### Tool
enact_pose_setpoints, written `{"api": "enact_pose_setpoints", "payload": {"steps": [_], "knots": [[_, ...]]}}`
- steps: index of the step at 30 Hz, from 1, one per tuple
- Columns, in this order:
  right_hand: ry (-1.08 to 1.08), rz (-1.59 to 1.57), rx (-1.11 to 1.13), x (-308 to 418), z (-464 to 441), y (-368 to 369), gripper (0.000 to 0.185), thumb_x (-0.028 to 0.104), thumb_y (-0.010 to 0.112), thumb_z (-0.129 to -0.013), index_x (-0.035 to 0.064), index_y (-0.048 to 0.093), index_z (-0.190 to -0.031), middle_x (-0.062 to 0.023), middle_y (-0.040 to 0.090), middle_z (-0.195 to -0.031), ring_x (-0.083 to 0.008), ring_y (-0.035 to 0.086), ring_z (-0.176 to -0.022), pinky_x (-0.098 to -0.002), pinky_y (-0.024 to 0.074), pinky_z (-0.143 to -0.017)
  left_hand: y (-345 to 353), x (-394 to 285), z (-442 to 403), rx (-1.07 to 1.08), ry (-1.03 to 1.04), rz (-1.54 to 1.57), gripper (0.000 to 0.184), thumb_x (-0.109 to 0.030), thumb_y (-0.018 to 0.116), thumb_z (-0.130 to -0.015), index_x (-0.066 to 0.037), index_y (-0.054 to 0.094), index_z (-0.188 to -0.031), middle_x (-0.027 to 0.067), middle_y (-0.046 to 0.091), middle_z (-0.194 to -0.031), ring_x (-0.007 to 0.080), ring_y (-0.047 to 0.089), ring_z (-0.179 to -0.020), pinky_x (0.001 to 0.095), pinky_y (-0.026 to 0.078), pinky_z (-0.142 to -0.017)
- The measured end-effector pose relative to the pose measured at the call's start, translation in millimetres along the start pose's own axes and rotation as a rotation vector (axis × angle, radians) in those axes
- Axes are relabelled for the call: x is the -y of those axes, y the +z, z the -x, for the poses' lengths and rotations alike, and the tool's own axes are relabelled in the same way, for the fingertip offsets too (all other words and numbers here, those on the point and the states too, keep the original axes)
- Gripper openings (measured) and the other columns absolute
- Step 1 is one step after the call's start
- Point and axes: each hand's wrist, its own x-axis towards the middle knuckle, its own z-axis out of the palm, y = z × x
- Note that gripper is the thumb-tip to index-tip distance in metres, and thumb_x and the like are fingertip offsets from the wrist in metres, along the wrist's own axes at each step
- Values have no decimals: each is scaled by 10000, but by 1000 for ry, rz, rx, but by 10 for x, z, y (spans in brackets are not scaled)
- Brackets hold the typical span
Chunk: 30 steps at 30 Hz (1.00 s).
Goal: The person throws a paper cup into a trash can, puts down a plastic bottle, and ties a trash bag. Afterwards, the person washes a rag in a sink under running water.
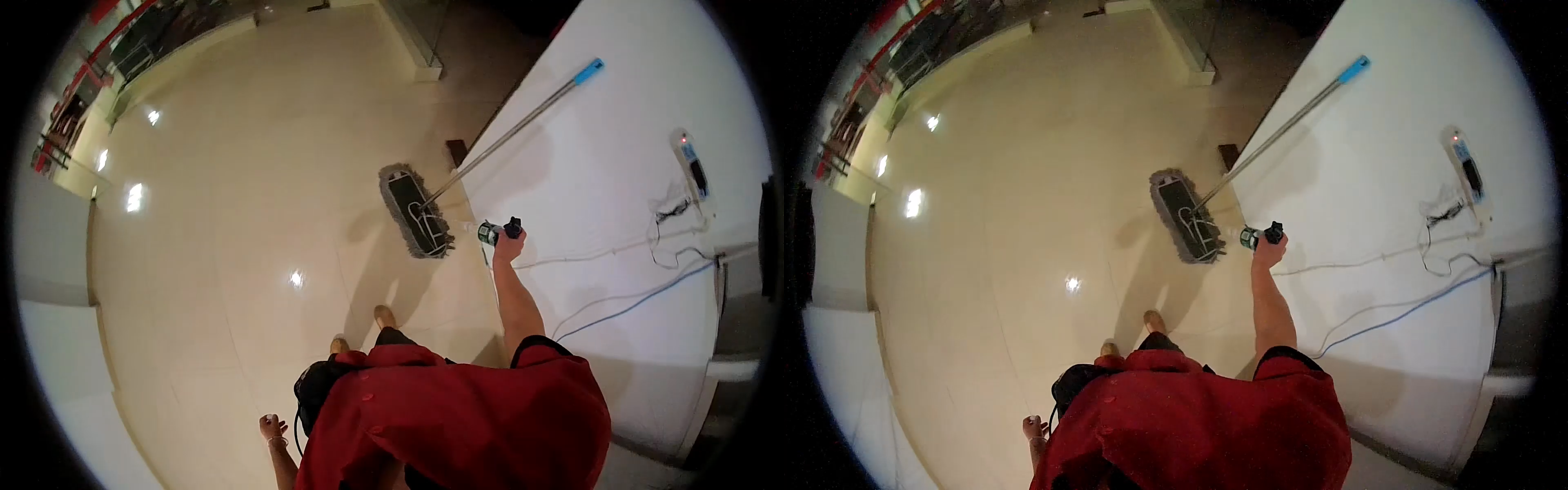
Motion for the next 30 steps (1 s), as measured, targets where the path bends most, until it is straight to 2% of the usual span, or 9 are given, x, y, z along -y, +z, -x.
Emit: {"api": "enact_pose_setpoints", "payload": {"steps": [4,7,10,14,16,19,25,26,30], "knots": [[-47,-71,-11,-58,-84,171,444,140,646,-564,63,482,-970,-121,552,-839,-272,550,-727,-352,446,-667,-2,194,183,-44,-42,62,280,-96,524,-729,-34,414,-980,100,502,-835,206,568,-574,317,494,-438],[261,-667,-3,-614,-201,485,375,105,629,-591,77,489,-938,-63,540,-808,-227,533,-681,-324,447,-591,54,244,261,-71,-21,90,319,-97,529,-726,-32,405,-1013,93,495,-817,204,567,-595,299,491,-456],[930,-1104,473,-821,37,525,189,327,524,-723,157,466,-781,-20,503,-697,-217,479,-648,-404,405,-520,89,162,456,-89,66,232,360,-73,515,-744,-21,380,-1074,94,465,-845,190,545,-648,269,470,-477],[1048,-1280,1186,-264,1015,588,179,274,467,-780,107,443,-719,-70,484,-684,-242,461,-629,-391,408,-623,204,-211,776,-122,247,444,304,-82,517,-773,-52,420,-1059,72,500,-797,155,541,-669,259,477,-512],[1199,-982,1048,649,1870,380,170,229,511,-748,71,459,-718,-80,496,-686,-255,477,-662,-405,406,-675,197,-473,943,-129,369,476,295,-100,529,-785,-50,417,-1053,73,512,-779,156,557,-640,260,485,-517],[1129,-896,1640,714,2626,587,254,228,571,-677,38,510,-834,-95,549,-807,-304,505,-829,-454,398,-760,112,-819,1133,-48,479,617,303,-116,537,-791,-24,403,-1046,90,527,-824,152,567,-691,251,484,-546],[1008,-515,2054,1131,4832,-33,259,218,580,-666,95,543,-891,-84,560,-830,-294,512,-831,-460,407,-751,-794,-744,914,-52,640,809,268,-110,535,-795,2,442,-1020,84,530,-874,143,558,-755,258,487,-605],[1030,-479,2116,1575,4319,245,258,212,582,-664,108,544,-897,-81,562,-831,-293,515,-827,-462,410,-748,-339,-1463,1222,-85,640,763,272,-116,539,-793,6,447,-1018,85,530,-871,140,559,-745,255,488,-601],[939,-246,2232,1935,4615,174,283,192,584,-654,113,540,-923,-74,558,-885,-288,523,-830,-477,403,-775,-305,-1584,1312,-211,568,764,288,-128,540,-793,27,446,-1016,84,534,-839,134,557,-714,246,493,-593]]}}
